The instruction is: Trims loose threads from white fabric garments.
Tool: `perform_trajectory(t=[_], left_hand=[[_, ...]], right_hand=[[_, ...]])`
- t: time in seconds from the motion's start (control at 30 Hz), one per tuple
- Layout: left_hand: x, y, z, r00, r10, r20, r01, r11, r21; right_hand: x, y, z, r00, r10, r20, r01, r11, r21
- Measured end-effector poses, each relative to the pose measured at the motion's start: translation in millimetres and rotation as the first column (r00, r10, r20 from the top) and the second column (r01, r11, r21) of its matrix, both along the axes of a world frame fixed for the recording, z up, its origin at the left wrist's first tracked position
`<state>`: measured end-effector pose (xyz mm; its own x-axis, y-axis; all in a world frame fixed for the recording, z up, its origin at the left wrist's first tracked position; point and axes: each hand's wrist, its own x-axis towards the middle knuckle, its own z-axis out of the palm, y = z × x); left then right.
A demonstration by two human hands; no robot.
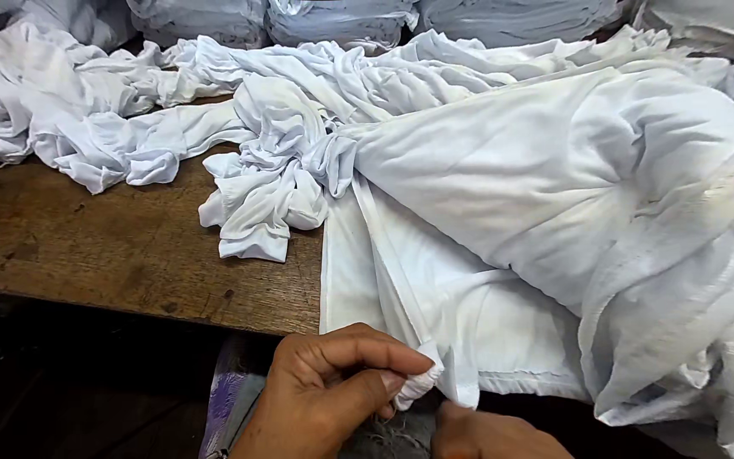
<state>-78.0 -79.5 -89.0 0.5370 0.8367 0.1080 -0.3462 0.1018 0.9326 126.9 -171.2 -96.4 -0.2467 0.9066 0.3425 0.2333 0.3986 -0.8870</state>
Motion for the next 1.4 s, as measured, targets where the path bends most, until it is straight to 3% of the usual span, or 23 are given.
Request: perform_trajectory(t=[0.07, 0.17, 0.3, 0.43, 0.67, 0.97, 1.03, 1.13, 1.27, 1.4], left_hand=[[0, -2, 0, 0.999, -0.002, 0.033, 0.005, 0.997, -0.08], [1, -4, -1, 0.995, 0.01, 0.1, 0.009, 0.982, -0.187], [-1, -5, 1, 0.989, 0.01, 0.147, 0.027, 0.968, -0.251], [-5, -3, 5, 0.995, -0.001, 0.1, 0.023, 0.976, -0.217], [-6, 7, 21, 0.996, -0.08, -0.032, 0.07, 0.967, -0.245], [-6, 12, 25, 0.993, -0.091, -0.075, 0.06, 0.936, -0.346], [-5, 13, 23, 0.994, -0.088, -0.07, 0.057, 0.929, -0.366], [-5, 11, 20, 0.996, -0.063, -0.063, 0.035, 0.929, -0.368], [-5, 5, 17, 0.994, 0.015, -0.107, -0.038, 0.975, -0.218], [-6, 1, 17, 0.987, 0.09, -0.134, -0.084, 0.995, 0.047]], right_hand=[[4, -6, -3, 0.974, -0.192, 0.121, 0.188, 0.981, 0.041], [9, -4, -1, 0.846, -0.426, 0.321, 0.372, 0.902, 0.218], [12, -4, -3, 0.702, -0.538, 0.467, 0.367, 0.835, 0.409], [16, -4, -4, 0.655, -0.565, 0.503, 0.315, 0.808, 0.497], [20, 3, 1, 0.66, -0.556, 0.505, 0.258, 0.8, 0.542], [24, 11, 0, 0.634, -0.563, 0.53, 0.209, 0.784, 0.584], [25, 14, 2, 0.658, -0.521, 0.543, 0.185, 0.811, 0.555], [30, 11, 6, 0.787, -0.379, 0.487, 0.176, 0.894, 0.411], [36, 8, 6, 0.878, -0.338, 0.338, 0.245, 0.925, 0.289], [32, 9, 8, 0.848, -0.335, 0.411, 0.216, 0.926, 0.31]])
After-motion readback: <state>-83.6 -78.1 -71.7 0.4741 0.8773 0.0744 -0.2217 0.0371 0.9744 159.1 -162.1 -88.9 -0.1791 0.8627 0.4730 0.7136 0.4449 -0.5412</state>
